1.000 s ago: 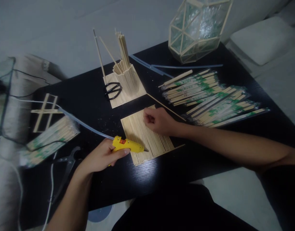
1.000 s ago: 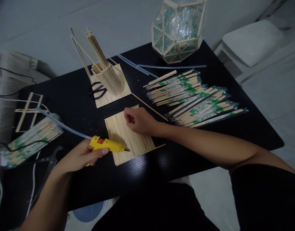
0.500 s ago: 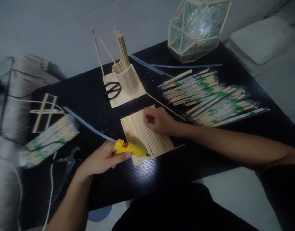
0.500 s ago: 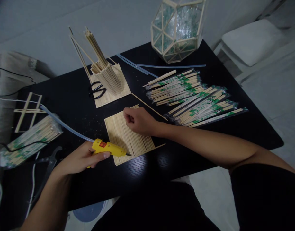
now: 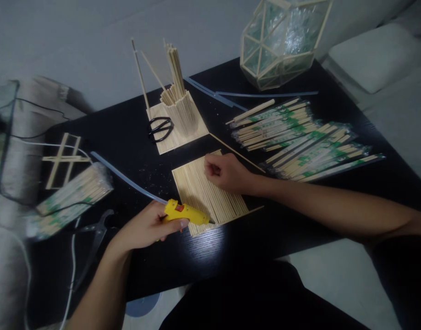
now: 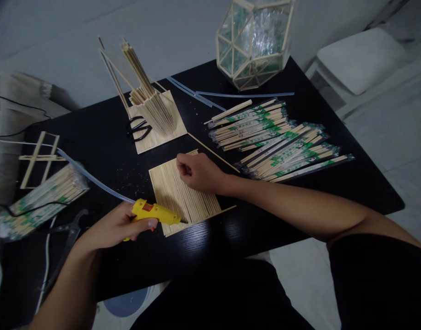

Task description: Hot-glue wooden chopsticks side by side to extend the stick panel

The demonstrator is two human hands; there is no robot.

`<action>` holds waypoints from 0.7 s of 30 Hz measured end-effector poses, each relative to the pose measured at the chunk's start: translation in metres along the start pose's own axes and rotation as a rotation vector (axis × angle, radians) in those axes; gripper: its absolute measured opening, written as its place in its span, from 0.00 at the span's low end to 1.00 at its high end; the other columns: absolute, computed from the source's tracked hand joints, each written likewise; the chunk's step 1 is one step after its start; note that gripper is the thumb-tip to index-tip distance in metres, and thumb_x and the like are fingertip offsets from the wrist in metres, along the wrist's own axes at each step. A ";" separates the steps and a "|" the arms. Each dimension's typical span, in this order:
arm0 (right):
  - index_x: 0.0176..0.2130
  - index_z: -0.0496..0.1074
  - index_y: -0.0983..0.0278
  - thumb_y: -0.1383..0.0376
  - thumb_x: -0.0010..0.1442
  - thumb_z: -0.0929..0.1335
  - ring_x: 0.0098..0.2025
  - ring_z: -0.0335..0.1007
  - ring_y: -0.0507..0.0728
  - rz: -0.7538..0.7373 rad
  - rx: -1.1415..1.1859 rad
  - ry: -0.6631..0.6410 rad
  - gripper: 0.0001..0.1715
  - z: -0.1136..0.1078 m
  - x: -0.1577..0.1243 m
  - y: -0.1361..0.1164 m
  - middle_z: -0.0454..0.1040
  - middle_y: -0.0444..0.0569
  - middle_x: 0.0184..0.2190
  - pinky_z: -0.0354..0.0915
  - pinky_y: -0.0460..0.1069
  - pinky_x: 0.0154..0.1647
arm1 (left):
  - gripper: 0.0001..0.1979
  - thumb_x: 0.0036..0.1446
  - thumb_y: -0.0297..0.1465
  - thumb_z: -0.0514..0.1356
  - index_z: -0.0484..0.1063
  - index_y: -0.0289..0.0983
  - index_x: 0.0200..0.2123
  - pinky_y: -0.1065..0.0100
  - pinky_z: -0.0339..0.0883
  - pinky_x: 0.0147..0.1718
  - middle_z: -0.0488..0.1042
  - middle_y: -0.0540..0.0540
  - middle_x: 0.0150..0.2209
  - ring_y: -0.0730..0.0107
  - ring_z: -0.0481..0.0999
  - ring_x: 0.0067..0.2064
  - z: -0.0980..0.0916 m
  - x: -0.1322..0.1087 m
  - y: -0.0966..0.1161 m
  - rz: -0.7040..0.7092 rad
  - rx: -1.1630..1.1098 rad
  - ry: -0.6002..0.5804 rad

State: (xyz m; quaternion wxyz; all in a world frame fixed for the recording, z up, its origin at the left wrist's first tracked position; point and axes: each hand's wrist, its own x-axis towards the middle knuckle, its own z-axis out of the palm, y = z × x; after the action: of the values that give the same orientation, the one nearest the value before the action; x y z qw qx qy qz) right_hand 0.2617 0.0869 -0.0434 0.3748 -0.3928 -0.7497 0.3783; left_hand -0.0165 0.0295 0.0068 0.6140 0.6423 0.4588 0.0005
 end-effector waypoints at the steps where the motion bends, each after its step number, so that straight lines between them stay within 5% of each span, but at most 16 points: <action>1: 0.29 0.59 0.59 0.75 0.55 0.65 0.24 0.56 0.49 -0.007 0.003 0.002 0.12 0.000 0.000 0.000 0.62 0.36 0.22 0.52 0.47 0.30 | 0.17 0.67 0.44 0.65 0.80 0.37 0.34 0.77 0.59 0.17 0.69 0.54 0.19 0.77 0.67 0.18 0.000 0.000 0.000 0.000 0.004 0.003; 21: 0.29 0.59 0.59 0.75 0.56 0.66 0.24 0.56 0.49 -0.037 -0.005 0.037 0.12 0.001 0.000 0.003 0.63 0.36 0.23 0.52 0.47 0.30 | 0.22 0.64 0.43 0.65 0.75 0.37 0.22 0.75 0.58 0.15 0.68 0.53 0.13 0.76 0.67 0.15 -0.003 0.002 0.004 0.051 0.100 0.481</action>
State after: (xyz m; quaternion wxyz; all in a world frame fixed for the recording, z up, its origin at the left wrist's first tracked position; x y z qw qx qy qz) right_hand 0.2620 0.0884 -0.0465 0.3946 -0.3870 -0.7506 0.3621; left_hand -0.0144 0.0337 0.0091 0.4546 0.6645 0.5749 0.1460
